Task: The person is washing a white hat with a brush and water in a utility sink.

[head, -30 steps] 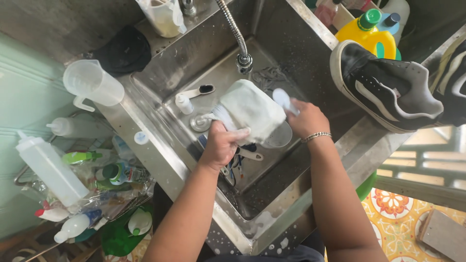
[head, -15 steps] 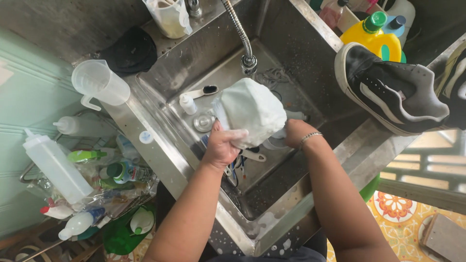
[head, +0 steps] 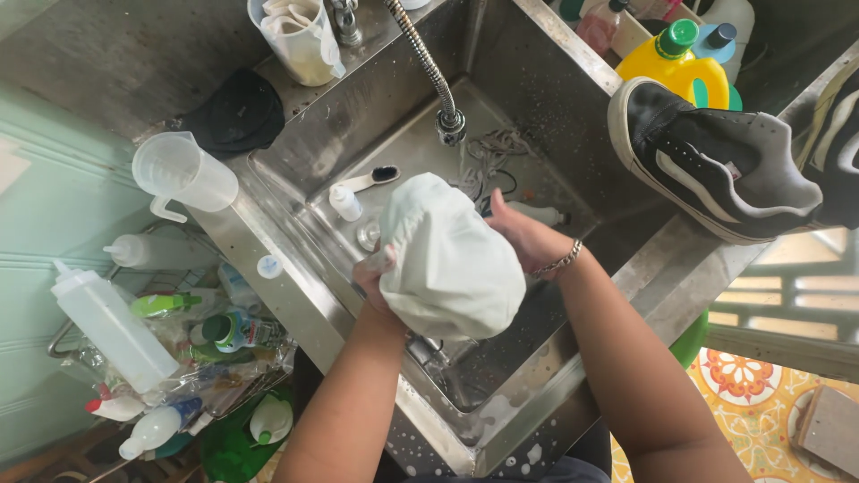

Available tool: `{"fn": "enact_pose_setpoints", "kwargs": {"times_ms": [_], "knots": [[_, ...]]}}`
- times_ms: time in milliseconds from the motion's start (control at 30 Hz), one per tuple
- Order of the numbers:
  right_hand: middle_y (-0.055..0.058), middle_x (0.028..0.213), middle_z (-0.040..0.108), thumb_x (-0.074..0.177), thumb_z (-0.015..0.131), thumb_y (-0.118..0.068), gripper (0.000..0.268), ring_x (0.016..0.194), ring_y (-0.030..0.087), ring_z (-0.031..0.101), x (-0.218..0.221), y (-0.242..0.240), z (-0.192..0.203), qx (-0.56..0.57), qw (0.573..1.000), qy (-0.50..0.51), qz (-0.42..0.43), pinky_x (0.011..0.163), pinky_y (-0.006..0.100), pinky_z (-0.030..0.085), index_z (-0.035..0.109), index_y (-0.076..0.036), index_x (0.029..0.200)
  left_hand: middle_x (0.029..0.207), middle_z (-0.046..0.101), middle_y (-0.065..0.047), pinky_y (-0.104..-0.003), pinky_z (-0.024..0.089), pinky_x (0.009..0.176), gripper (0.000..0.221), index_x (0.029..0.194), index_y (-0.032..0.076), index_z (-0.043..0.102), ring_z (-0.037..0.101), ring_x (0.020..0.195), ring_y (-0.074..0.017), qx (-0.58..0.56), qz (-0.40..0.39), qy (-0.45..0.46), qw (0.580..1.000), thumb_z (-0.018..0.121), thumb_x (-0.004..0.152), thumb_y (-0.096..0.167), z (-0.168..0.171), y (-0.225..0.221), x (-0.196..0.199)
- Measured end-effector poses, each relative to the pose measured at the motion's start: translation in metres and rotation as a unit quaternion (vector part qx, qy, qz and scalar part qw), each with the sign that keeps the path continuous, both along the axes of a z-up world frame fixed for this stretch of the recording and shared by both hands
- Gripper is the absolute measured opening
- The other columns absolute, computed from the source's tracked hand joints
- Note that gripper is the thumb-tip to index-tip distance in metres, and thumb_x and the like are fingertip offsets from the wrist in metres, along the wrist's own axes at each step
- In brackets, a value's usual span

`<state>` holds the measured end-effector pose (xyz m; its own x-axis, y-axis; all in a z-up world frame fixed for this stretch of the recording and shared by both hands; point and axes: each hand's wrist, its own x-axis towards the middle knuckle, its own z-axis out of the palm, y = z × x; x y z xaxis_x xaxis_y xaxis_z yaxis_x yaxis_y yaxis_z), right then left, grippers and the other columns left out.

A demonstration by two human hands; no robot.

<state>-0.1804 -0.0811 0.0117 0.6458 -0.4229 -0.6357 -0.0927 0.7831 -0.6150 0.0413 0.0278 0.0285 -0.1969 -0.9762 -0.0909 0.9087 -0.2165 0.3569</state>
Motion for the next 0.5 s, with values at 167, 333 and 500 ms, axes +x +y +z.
{"fn": "enact_pose_setpoints", "kwargs": {"times_ms": [167, 333, 500], "knots": [[0.014, 0.143, 0.061, 0.095, 0.046, -0.060, 0.079, 0.129, 0.024, 0.060, 0.001, 0.015, -0.005, -0.019, 0.996, -0.086, 0.016, 0.110, 0.042, 0.046, 0.050, 0.000, 0.146, 0.136, 0.060, -0.020, -0.047, 0.046, 0.112, 0.080, 0.146, -0.002, 0.048, 0.059, 0.124, -0.0354, 0.021, 0.012, 0.025, 0.999, 0.066, 0.073, 0.028, 0.005, 0.000, -0.001], [0.015, 0.138, 0.065, 0.090, 0.075, -0.038, 0.074, 0.125, 0.024, 0.063, -0.009, 0.013, -0.001, -0.063, 0.977, -0.205, 0.005, 0.110, 0.041, 0.048, 0.051, 0.005, 0.145, 0.131, 0.062, -0.020, -0.045, 0.047, 0.112, 0.078, 0.145, -0.004, 0.049, 0.059, 0.122, -0.0346, 0.032, 0.013, -0.015, 0.999, 0.063, 0.074, 0.025, 0.018, -0.008, -0.002], [0.011, 0.128, 0.069, 0.080, 0.083, -0.012, 0.070, 0.115, 0.020, 0.068, -0.017, 0.007, 0.050, -0.162, 0.959, -0.191, -0.136, 0.105, 0.037, 0.053, 0.054, 0.003, 0.142, 0.126, 0.065, -0.020, -0.039, 0.054, 0.107, 0.079, 0.141, -0.004, 0.054, 0.066, 0.117, -0.0329, 0.032, -0.003, -0.149, 0.988, 0.064, 0.064, 0.010, 0.022, -0.030, -0.003]]}}
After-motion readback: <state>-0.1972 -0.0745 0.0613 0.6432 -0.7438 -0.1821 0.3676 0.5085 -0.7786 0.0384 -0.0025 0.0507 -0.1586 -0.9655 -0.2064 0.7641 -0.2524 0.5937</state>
